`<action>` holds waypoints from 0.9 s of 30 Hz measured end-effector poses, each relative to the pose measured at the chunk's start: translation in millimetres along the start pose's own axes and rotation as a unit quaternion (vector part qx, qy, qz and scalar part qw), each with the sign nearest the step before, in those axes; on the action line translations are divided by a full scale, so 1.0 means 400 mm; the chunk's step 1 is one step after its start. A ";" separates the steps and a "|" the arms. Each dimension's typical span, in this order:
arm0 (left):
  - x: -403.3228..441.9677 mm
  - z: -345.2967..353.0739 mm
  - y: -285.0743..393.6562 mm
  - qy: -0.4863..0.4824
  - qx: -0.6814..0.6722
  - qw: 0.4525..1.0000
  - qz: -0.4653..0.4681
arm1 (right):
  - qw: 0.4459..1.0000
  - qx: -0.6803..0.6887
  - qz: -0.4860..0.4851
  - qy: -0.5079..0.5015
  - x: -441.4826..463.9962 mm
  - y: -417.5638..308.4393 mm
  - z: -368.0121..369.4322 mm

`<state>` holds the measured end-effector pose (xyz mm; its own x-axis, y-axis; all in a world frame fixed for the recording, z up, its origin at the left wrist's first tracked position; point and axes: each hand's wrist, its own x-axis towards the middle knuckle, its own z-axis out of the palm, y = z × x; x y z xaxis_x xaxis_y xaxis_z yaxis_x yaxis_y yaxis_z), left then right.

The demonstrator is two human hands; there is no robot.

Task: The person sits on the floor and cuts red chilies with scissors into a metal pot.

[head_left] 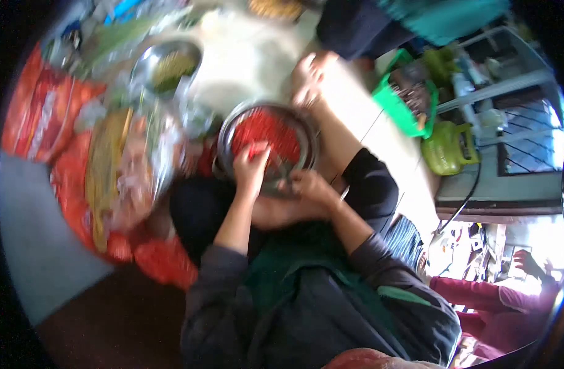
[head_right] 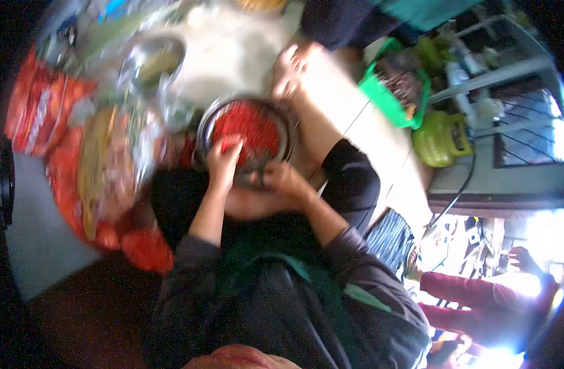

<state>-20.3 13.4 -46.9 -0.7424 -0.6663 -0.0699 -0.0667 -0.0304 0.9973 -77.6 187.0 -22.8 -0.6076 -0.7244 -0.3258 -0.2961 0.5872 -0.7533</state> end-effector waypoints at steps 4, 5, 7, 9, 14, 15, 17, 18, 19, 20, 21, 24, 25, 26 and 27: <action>0.019 0.012 -0.039 -0.010 -0.076 0.995 -0.059 | 0.997 -0.044 -0.036 0.045 0.005 0.026 0.009; 0.009 0.000 0.009 -0.028 -0.095 0.990 -0.101 | 0.993 -0.054 -0.090 0.058 -0.007 0.009 0.003; 0.010 0.000 0.007 -0.002 -0.102 0.990 -0.096 | 0.995 -0.039 -0.010 0.092 0.012 0.062 0.034; 0.011 -0.001 -0.005 0.007 -0.102 0.991 -0.087 | 0.988 0.059 0.143 -0.014 -0.036 -0.047 -0.025; -0.004 0.005 0.004 -0.016 -0.101 0.993 -0.062 | 0.986 0.131 0.094 -0.045 -0.051 0.015 -0.002; -0.005 0.007 0.011 -0.026 -0.113 0.991 -0.064 | 0.983 0.147 0.096 -0.054 -0.047 0.019 -0.001; -0.008 0.013 0.018 -0.031 -0.107 0.992 -0.053 | 0.980 0.164 0.096 -0.051 -0.041 0.033 0.002; -0.016 0.010 0.021 -0.034 -0.100 0.993 -0.050 | 0.978 0.177 0.098 -0.051 -0.045 0.027 0.010; -0.017 0.011 0.018 -0.039 -0.109 0.992 -0.059 | 0.979 0.170 0.102 -0.050 -0.044 0.026 0.016; -0.016 0.009 0.012 -0.033 -0.099 0.993 -0.058 | 0.979 0.169 0.107 -0.046 -0.039 0.029 0.016; -0.015 0.008 0.007 -0.033 -0.085 0.994 -0.057 | 0.977 0.173 0.114 -0.039 -0.040 0.024 0.017; -0.029 0.003 0.012 -0.035 -0.055 0.996 -0.068 | 0.978 0.161 0.126 -0.048 -0.065 -0.034 -0.001; -0.024 0.004 0.002 -0.028 -0.047 0.996 -0.074 | 0.978 0.165 0.122 -0.042 -0.070 -0.037 0.000; -0.016 0.004 -0.012 -0.020 -0.040 0.996 -0.079 | 0.978 0.168 0.118 -0.036 -0.073 -0.038 0.004; 0.002 0.008 -0.044 -0.031 -0.080 0.996 -0.029 | 0.979 0.169 0.114 -0.032 -0.077 -0.038 0.007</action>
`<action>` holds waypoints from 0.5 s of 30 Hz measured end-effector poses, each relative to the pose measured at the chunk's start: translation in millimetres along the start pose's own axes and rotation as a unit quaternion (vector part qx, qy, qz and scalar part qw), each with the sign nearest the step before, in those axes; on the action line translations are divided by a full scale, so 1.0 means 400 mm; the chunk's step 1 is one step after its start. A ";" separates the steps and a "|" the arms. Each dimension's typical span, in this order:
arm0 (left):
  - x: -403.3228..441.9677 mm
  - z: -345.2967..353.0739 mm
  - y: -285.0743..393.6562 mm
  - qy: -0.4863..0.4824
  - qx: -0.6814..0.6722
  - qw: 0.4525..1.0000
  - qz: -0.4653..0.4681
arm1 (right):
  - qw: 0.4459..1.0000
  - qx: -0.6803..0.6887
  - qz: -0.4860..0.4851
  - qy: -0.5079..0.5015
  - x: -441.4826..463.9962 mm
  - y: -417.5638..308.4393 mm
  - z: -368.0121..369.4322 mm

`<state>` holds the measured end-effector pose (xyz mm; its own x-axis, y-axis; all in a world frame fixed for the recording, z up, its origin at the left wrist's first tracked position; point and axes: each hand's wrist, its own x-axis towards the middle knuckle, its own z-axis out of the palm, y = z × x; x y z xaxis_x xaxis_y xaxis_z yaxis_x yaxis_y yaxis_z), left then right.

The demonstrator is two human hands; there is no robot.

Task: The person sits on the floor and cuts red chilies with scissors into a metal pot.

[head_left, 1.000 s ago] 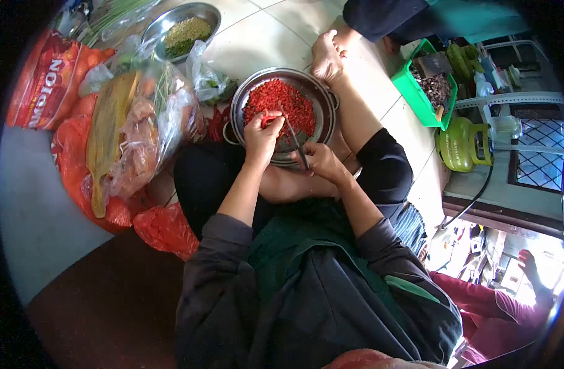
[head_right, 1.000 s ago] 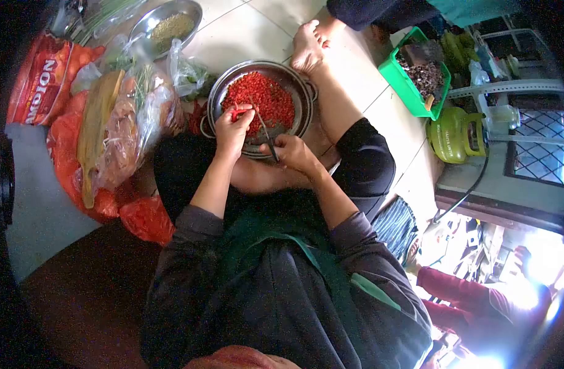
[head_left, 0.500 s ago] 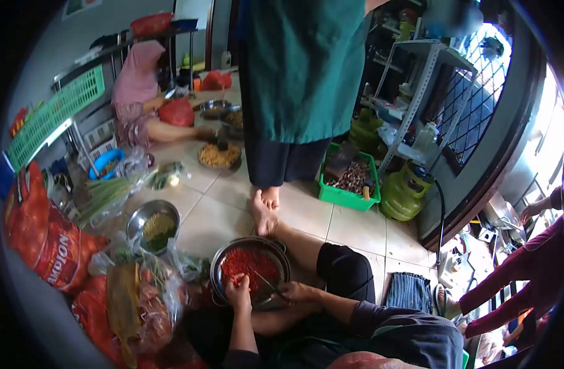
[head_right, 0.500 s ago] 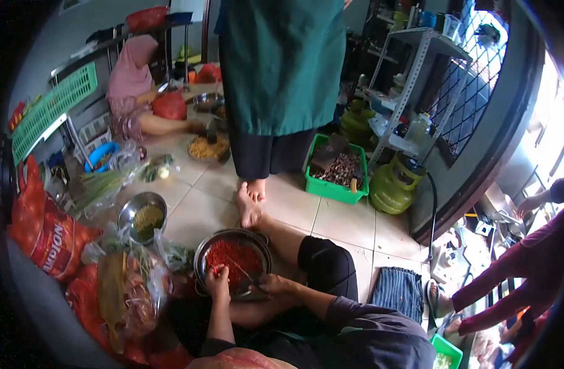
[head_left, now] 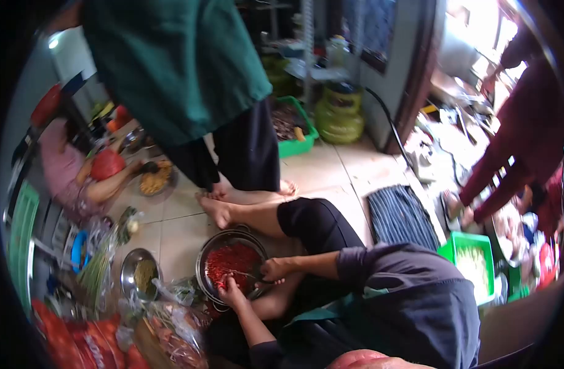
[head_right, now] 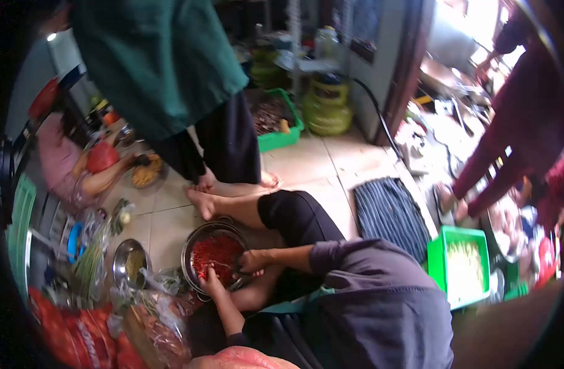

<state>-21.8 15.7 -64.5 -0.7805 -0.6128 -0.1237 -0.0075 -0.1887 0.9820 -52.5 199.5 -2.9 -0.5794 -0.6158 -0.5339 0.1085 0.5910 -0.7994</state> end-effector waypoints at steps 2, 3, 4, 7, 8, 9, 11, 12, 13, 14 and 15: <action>0.005 -0.008 0.008 0.001 0.052 0.998 -0.022 | 0.999 0.029 0.000 -0.016 -0.013 -0.001 0.001; 0.011 -0.011 0.005 0.002 0.084 0.996 -0.013 | 0.999 0.039 -0.001 -0.026 -0.016 0.000 0.001; 0.009 -0.008 0.007 0.000 0.069 0.998 -0.013 | 0.998 0.049 -0.004 -0.026 -0.018 0.002 0.003; 0.005 -0.003 0.010 -0.003 0.026 1.000 -0.018 | 0.998 0.062 -0.014 -0.031 -0.024 -0.002 0.004; 0.005 -0.005 0.014 -0.010 0.018 1.000 -0.023 | 0.997 0.065 -0.017 -0.032 -0.026 -0.006 0.004; -0.001 -0.005 0.023 -0.015 0.010 0.999 -0.029 | 0.997 0.067 -0.020 -0.035 -0.028 -0.007 0.002; -0.016 0.009 0.051 0.006 0.013 1.000 -0.017 | 0.997 0.066 -0.001 -0.038 -0.025 -0.004 -0.002; -0.023 0.012 0.062 0.019 0.015 1.000 -0.010 | 0.997 0.064 0.009 -0.043 -0.023 -0.003 0.000; -0.020 0.010 0.059 0.026 0.019 0.999 -0.027 | 0.996 0.069 0.009 -0.050 -0.020 -0.001 -0.002; -0.014 0.004 0.056 0.034 0.023 0.998 -0.044 | 0.996 0.074 0.010 -0.058 -0.017 0.001 -0.001; -0.012 0.002 0.055 0.040 0.028 0.997 -0.062 | 0.995 0.080 0.011 -0.065 -0.016 0.001 0.000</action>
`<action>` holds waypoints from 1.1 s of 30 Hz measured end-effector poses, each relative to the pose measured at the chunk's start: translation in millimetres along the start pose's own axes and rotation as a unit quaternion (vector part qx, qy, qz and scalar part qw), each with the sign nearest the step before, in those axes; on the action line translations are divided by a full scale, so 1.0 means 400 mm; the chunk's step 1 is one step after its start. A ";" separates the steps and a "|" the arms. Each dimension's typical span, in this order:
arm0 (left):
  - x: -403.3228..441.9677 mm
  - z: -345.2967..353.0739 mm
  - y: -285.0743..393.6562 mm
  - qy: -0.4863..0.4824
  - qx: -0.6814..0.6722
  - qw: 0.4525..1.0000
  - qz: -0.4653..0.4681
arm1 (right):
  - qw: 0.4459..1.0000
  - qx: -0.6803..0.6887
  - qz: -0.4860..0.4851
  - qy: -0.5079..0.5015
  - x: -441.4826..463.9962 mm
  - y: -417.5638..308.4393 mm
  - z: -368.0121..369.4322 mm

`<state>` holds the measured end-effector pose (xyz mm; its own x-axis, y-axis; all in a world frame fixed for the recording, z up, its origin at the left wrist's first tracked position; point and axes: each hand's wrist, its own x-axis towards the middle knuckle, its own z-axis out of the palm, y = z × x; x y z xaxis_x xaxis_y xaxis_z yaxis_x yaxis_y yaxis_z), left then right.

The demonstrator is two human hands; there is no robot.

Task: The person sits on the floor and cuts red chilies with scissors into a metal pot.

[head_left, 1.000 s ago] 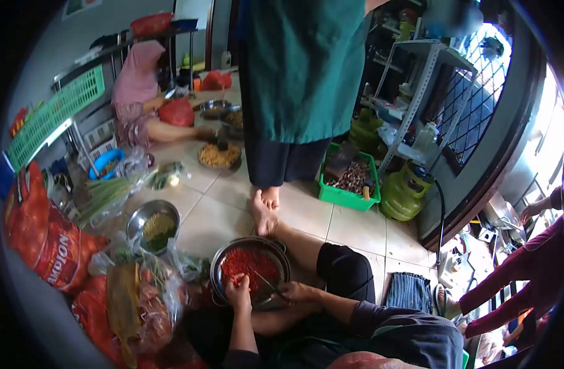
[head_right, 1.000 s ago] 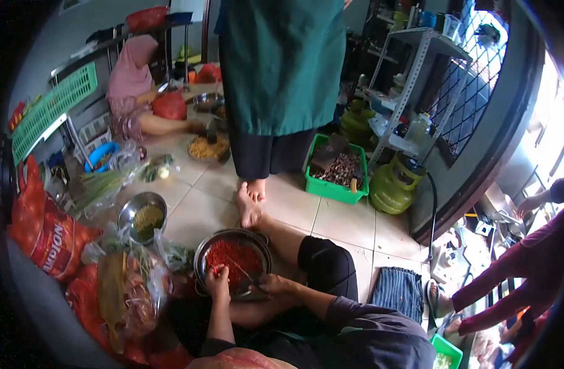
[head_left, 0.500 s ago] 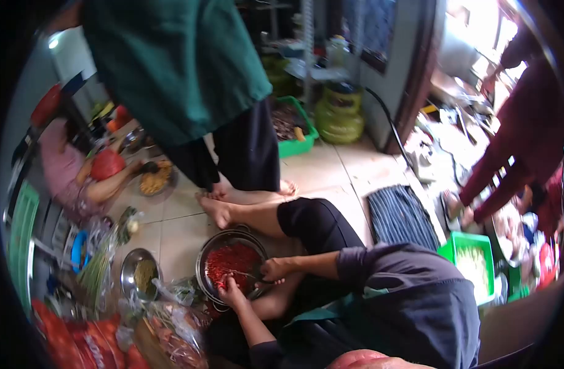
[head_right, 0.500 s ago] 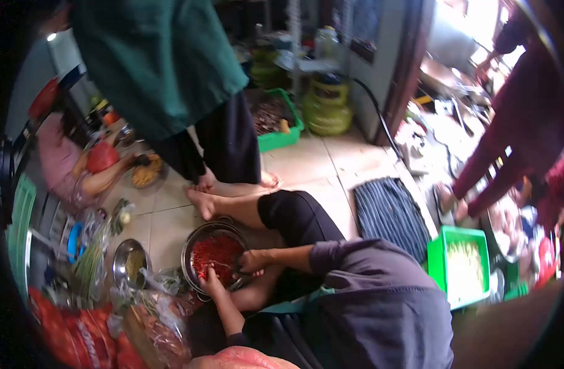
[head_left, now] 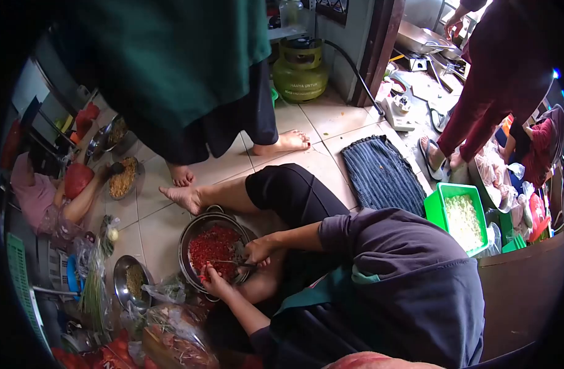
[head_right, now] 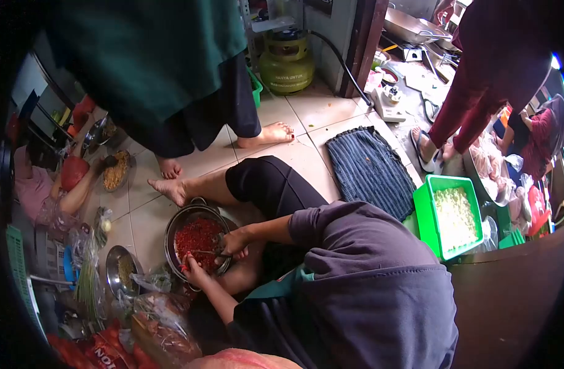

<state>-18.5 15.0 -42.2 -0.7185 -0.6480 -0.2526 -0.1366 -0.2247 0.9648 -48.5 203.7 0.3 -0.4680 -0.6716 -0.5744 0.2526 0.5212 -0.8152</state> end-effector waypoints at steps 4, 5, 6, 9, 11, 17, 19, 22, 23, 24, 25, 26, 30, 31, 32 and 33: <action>0.028 0.006 -0.030 -0.005 -0.051 0.999 0.017 | 1.000 -0.003 -0.010 0.001 0.005 -0.002 0.005; 0.033 -0.011 -0.042 -0.012 -0.044 0.999 0.008 | 1.000 -0.008 -0.009 0.000 0.007 -0.003 0.002; 0.019 -0.013 -0.022 -0.020 -0.038 0.999 -0.001 | 1.000 -0.014 -0.007 0.000 0.008 0.000 -0.001; 0.020 -0.004 -0.018 -0.050 -0.024 0.998 0.021 | 1.000 -0.025 -0.006 0.012 0.017 0.018 -0.003; 0.018 -0.004 -0.022 -0.019 -0.003 0.999 0.042 | 0.999 -0.029 -0.005 0.014 -0.003 0.003 -0.007; -0.015 0.003 0.016 -0.009 -0.052 0.999 -0.003 | 0.996 -0.073 -0.040 0.025 0.031 0.018 -0.021; -0.020 0.007 0.027 -0.019 -0.052 0.998 0.032 | 0.995 -0.095 0.000 0.039 0.031 0.004 -0.018; -0.019 0.001 0.030 -0.014 -0.066 0.997 0.023 | 0.996 -0.081 0.012 0.028 0.036 0.001 -0.007; -0.014 0.005 0.026 -0.011 -0.067 0.997 0.033 | 0.997 -0.074 0.010 0.024 0.037 -0.002 -0.011; -0.014 0.000 0.023 -0.009 -0.064 0.997 0.039 | 0.998 -0.063 0.004 0.026 0.040 -0.001 0.001; -0.014 -0.002 0.023 -0.008 -0.065 0.997 0.032 | 0.998 -0.051 -0.004 0.032 0.043 0.000 0.007; -0.012 0.001 0.026 -0.009 -0.068 0.997 0.026 | 0.998 -0.041 -0.012 0.040 0.047 -0.001 0.007; -0.022 0.005 0.038 -0.010 -0.087 0.996 0.009 | 0.995 -0.077 -0.015 0.056 0.072 0.009 0.008; -0.022 0.002 0.037 -0.011 -0.080 0.997 -0.012 | 0.995 -0.079 -0.019 0.066 0.085 0.019 0.009; -0.022 0.001 0.034 -0.018 -0.080 0.997 -0.014 | 0.993 -0.082 -0.024 0.076 0.096 0.027 0.008; -0.023 0.000 0.031 -0.026 -0.079 0.996 -0.017 | 0.996 -0.058 0.013 0.068 0.090 0.010 0.007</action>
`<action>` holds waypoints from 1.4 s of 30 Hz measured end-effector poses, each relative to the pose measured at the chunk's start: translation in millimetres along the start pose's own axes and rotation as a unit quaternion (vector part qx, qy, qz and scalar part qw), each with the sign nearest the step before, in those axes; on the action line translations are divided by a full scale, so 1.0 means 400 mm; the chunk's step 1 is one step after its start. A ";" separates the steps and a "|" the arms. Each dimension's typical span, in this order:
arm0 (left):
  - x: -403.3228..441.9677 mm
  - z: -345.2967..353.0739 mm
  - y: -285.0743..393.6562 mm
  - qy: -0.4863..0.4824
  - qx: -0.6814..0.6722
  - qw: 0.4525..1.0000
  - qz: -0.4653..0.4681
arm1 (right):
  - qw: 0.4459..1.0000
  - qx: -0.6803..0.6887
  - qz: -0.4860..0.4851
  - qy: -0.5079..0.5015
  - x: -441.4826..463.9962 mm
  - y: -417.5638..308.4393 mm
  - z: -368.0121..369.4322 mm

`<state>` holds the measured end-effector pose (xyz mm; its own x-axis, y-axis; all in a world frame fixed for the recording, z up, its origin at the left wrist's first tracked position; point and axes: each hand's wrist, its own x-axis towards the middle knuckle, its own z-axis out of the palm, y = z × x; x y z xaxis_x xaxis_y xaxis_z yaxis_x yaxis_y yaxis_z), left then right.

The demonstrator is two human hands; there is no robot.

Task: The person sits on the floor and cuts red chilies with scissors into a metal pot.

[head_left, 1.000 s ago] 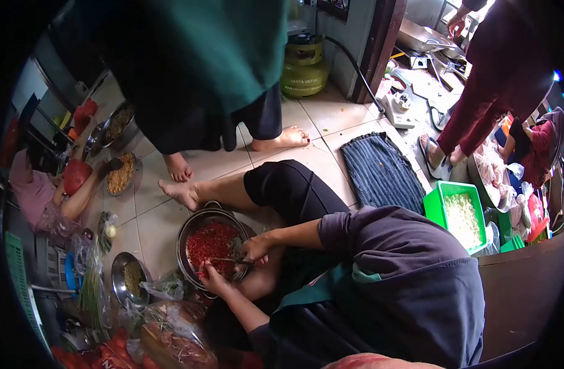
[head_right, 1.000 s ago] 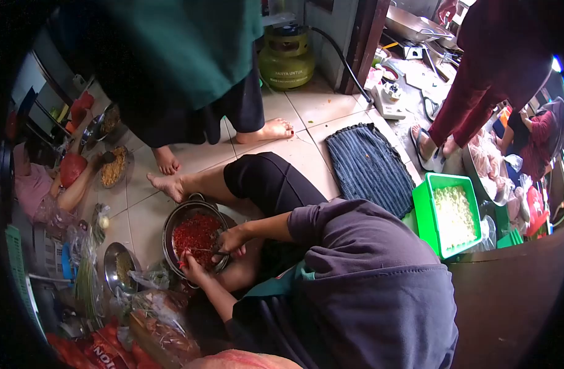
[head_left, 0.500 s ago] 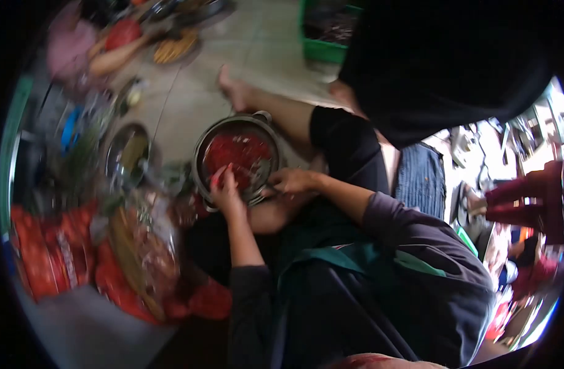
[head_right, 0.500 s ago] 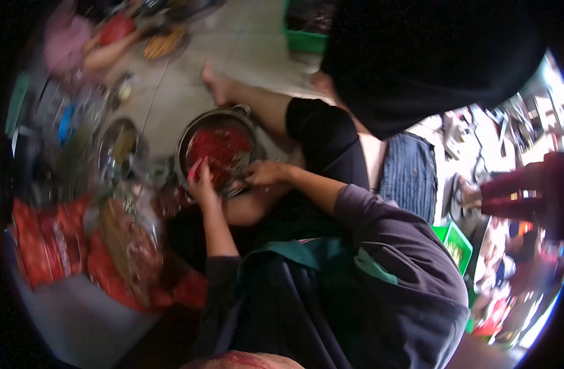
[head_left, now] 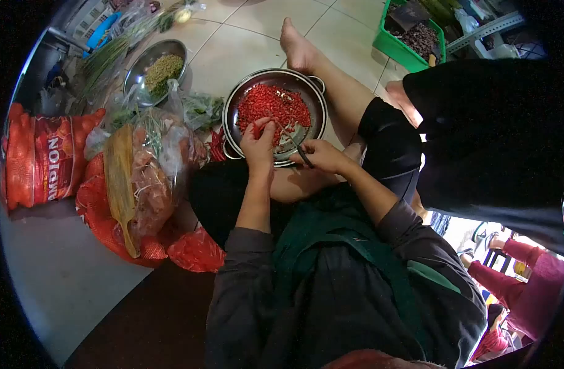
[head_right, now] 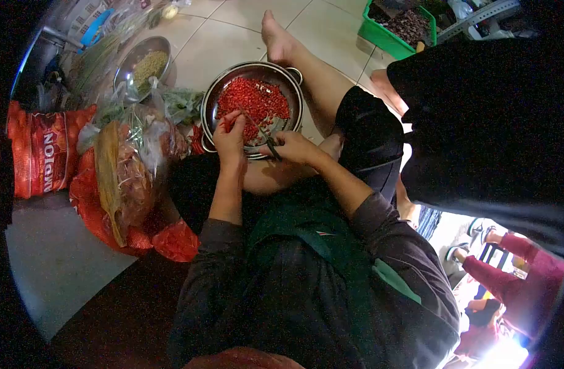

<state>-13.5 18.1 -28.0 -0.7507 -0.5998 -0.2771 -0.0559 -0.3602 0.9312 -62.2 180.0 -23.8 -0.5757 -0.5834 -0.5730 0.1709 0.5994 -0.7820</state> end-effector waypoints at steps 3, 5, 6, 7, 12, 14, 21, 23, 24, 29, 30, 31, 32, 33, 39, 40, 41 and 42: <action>0.002 0.002 -0.013 -0.008 0.007 1.000 0.023 | 0.999 0.001 -0.034 0.015 0.004 -0.004 0.005; 0.001 0.003 -0.006 -0.003 0.038 0.999 0.020 | 0.997 -0.032 -0.047 0.047 0.030 0.036 0.015; 0.003 0.006 -0.012 0.000 0.023 0.999 0.037 | 0.997 -0.045 -0.048 0.052 0.037 0.039 0.019; 0.004 0.005 -0.015 0.002 0.026 0.999 0.026 | 0.996 -0.058 -0.048 0.056 0.041 0.043 0.023; 0.001 0.005 -0.010 -0.003 0.045 0.999 0.009 | 0.990 -0.101 -0.044 0.086 0.037 0.017 0.021; -0.002 0.005 -0.007 -0.005 0.041 0.999 -0.004 | 0.990 -0.093 -0.044 0.093 0.043 0.023 0.024; 0.014 -0.001 -0.034 0.013 0.018 0.999 0.033 | 0.986 -0.130 -0.019 0.099 0.024 -0.005 0.024; 0.014 -0.001 -0.031 0.019 0.002 1.000 0.024 | 0.985 -0.140 -0.025 0.101 0.016 -0.012 0.020; 0.017 -0.001 -0.034 0.025 -0.010 0.999 0.024 | 0.985 -0.136 -0.033 0.097 0.012 -0.011 0.016; 0.025 -0.009 -0.041 0.039 -0.007 0.999 0.025 | 0.996 -0.068 -0.034 0.051 0.017 0.016 0.002; 0.029 -0.008 -0.047 0.035 0.000 0.999 0.033 | 0.996 -0.072 -0.039 0.041 0.021 0.019 0.001; 0.032 -0.007 -0.052 0.031 0.007 0.999 0.040 | 0.996 -0.075 -0.044 0.032 0.024 0.022 0.000; 0.033 -0.008 -0.057 0.026 0.016 0.999 0.044 | 0.995 -0.084 -0.043 0.032 0.026 0.025 -0.001; 0.032 -0.009 -0.056 0.022 0.024 0.998 0.047 | 0.994 -0.094 -0.043 0.032 0.027 0.022 0.001; 0.013 0.001 -0.022 0.019 0.040 0.998 0.032 | 0.985 -0.147 -0.050 0.081 0.030 0.018 0.009; 0.008 0.004 -0.013 0.024 0.041 0.999 0.021 | 0.983 -0.151 -0.051 0.091 0.032 0.024 0.010; 0.010 0.004 -0.017 0.022 0.038 0.999 0.027 | 0.984 -0.145 -0.051 0.089 0.033 0.030 0.009; 0.012 0.003 -0.022 0.020 0.035 0.999 0.033 | 0.985 -0.138 -0.052 0.087 0.031 0.028 0.007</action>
<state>-17.3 19.1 -37.5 -0.7273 -0.6492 -0.2226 -0.0535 -0.2697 0.9615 -65.1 177.7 -40.5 -0.7110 -0.5608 -0.4241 -0.1062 0.6819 -0.7237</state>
